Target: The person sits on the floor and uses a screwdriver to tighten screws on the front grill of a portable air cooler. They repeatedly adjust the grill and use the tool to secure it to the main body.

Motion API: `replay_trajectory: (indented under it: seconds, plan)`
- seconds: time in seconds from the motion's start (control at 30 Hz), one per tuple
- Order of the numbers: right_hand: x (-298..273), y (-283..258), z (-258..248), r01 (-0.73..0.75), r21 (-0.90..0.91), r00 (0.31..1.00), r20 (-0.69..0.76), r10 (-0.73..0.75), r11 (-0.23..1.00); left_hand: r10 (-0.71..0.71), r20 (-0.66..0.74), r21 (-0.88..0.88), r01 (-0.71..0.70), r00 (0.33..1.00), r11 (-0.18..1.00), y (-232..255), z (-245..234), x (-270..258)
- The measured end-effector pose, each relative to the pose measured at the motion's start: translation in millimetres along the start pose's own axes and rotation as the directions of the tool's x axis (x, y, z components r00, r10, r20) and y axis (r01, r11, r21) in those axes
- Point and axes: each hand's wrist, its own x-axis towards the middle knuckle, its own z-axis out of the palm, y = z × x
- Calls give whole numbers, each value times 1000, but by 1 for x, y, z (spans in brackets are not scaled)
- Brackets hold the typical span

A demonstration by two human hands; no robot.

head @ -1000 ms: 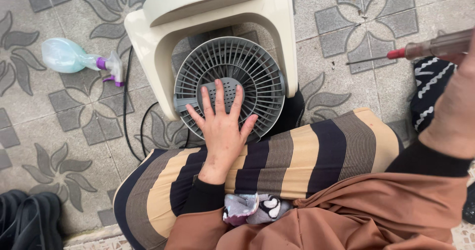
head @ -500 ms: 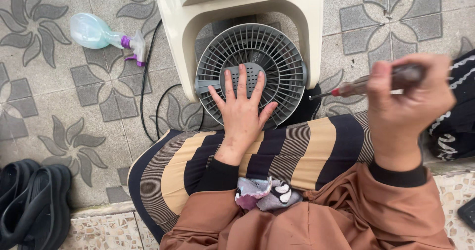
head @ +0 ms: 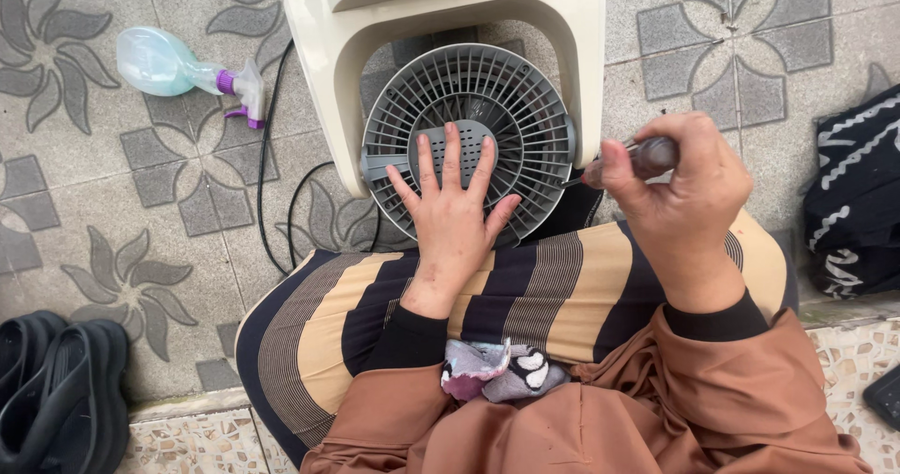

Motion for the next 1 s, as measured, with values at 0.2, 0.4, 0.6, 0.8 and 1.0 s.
replay_trajectory:
  seconds: [0.2, 0.4, 0.6, 0.8, 1.0]
  plan:
    - [4, -1, 5, 48, -39, 999, 15, -47, 998, -2, 4, 2, 2, 1000, 1000, 1, -1, 1]
    - [9, -4, 6, 46, -19, 998, 31, -45, 999, -3, 7, 10, 3, 1000, 1000, 1, -3, 1]
    - [11, -7, 5, 69, -7, 996, 52, -68, 998, -7, 11, 4, 7, 1000, 1000, 1, -3, 0]
    - [16, -11, 2, 87, -13, 991, 101, -85, 996, -8, 16, 8, 8, 1000, 1000, 2, -2, 1]
    - [31, -24, -15, 127, 61, 950, 278, -139, 990, 11, -105, -104, -22, 994, 994, 12, -18, 9]
